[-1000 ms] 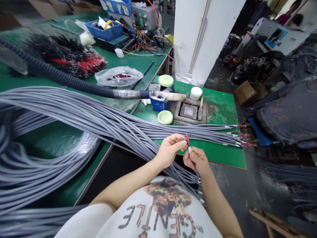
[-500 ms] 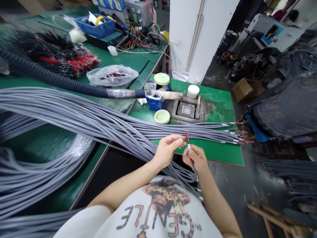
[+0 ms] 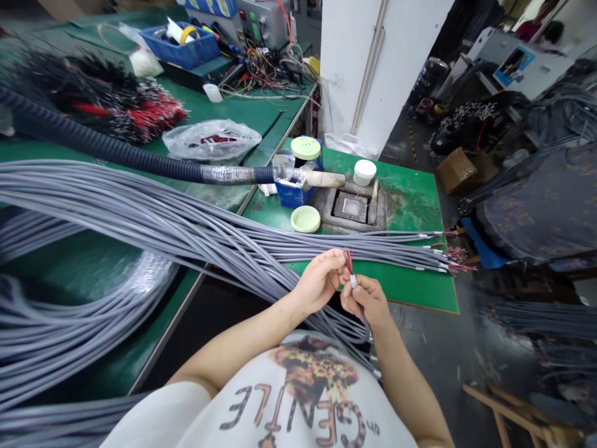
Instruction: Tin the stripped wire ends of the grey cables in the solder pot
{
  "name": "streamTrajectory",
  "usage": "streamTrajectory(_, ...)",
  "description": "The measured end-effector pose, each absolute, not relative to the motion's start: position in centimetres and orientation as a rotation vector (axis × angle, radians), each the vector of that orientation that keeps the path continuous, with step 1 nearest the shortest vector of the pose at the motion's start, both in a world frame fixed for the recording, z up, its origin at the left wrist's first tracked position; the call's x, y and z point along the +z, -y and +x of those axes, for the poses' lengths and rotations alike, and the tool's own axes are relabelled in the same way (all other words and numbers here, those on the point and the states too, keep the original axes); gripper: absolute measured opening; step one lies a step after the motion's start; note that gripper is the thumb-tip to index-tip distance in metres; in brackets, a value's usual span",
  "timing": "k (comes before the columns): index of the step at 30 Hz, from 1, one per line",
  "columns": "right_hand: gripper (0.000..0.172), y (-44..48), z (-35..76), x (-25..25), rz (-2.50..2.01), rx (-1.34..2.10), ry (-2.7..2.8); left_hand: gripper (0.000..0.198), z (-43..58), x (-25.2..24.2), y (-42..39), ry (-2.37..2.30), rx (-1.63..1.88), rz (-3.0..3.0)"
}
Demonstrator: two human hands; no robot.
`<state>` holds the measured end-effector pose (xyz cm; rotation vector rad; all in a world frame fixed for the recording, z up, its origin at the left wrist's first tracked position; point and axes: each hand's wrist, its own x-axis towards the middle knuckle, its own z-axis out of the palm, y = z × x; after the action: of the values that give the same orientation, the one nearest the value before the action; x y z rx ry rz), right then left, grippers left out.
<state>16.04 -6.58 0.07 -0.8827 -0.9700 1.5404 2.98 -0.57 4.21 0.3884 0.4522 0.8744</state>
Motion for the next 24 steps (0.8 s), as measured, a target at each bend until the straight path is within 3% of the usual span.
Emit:
streamTrajectory(6,0.033,6.45,16.29,-0.32,-0.885,1.549,0.975,0.025,3.07,4.04,0.42,-0.470,0.870,0.438)
streamTrajectory(24,0.032,6.08,16.36,0.06,-0.913,1.529,0.969,0.023,2.97,3.84,-0.46,-0.619,1.032,0.739)
